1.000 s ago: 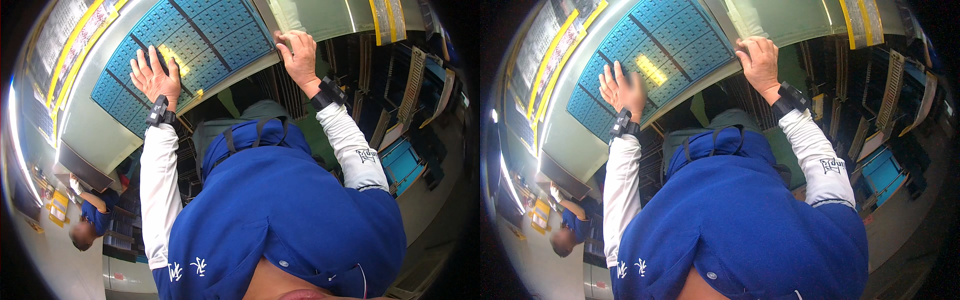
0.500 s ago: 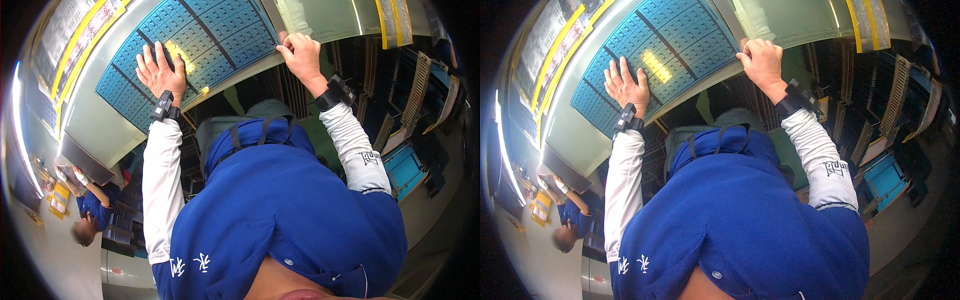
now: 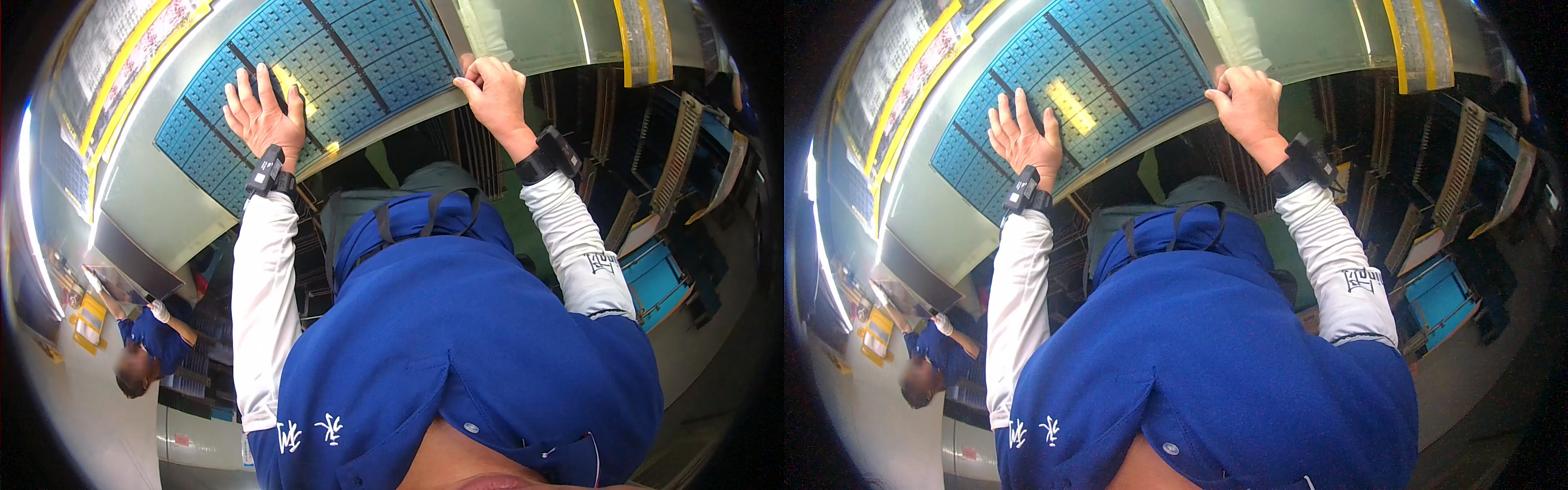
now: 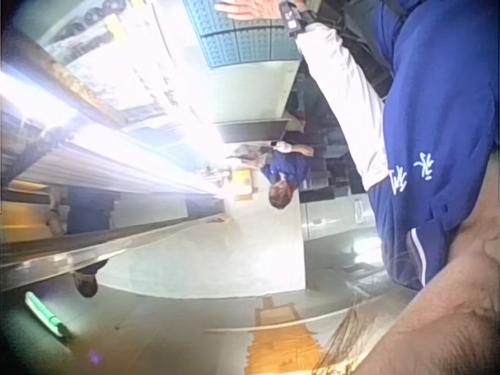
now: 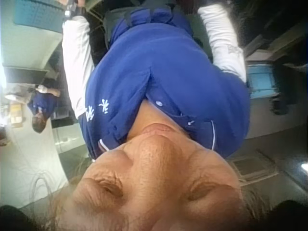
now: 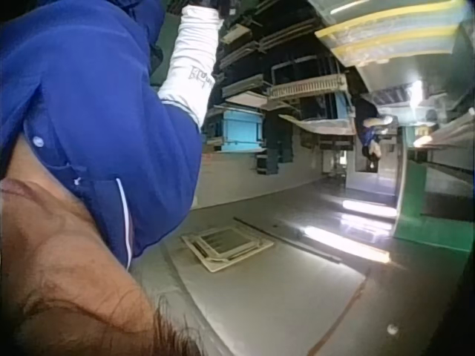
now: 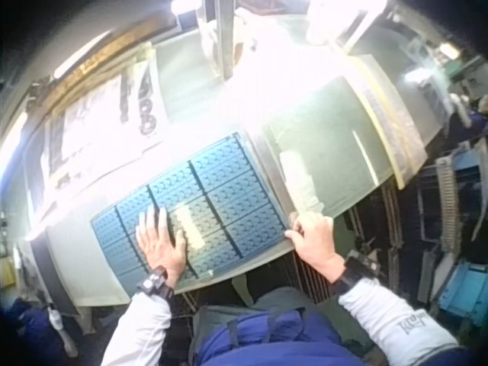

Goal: The recorder is placing and aligning small components or protective layers onto a large green circuit board panel on an industrial workbench.

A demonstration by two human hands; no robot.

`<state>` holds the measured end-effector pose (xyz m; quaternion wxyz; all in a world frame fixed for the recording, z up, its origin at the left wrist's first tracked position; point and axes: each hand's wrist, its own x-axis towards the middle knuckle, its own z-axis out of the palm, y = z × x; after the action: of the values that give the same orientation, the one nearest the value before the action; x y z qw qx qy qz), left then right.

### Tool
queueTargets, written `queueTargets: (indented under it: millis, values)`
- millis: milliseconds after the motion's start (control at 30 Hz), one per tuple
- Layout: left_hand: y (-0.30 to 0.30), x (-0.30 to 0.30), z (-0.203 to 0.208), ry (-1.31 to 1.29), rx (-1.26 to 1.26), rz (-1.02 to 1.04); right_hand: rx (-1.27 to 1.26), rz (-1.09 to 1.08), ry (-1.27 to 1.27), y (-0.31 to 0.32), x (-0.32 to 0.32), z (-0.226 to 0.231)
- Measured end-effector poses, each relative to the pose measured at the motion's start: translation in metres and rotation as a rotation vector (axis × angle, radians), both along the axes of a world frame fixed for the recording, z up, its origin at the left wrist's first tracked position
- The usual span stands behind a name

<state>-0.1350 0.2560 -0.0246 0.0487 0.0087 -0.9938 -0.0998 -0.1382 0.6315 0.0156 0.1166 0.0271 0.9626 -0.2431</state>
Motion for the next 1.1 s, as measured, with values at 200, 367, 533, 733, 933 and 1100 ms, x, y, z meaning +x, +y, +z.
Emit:
queueTargets:
  millis: [200, 367, 533, 733, 933, 1100]
  values:
    - [0.000, 0.001, -0.002, -0.006, -0.002, 0.001, 0.058, -0.025, -0.014, -0.005, 0.002, -0.002]
    - [-0.001, 0.002, -0.001, -0.017, -0.002, 0.004, 0.105, -0.045, 0.076, -0.015, 0.007, 0.000]
    - [-0.002, 0.001, -0.002, 0.002, -0.014, -0.002, 0.068, -0.127, 0.046, -0.016, 0.009, -0.002]
    - [-0.001, 0.001, -0.002, 0.004, -0.008, -0.004, -0.134, -0.275, -0.089, -0.014, 0.004, 0.000]
    - [0.001, 0.000, 0.000, -0.004, -0.007, -0.003, -0.562, -0.602, -0.052, -0.030, 0.025, -0.006]
    - [0.000, 0.002, 0.000, -0.018, -0.017, 0.004, -0.438, -0.468, 0.170, -0.058, 0.045, 0.010]
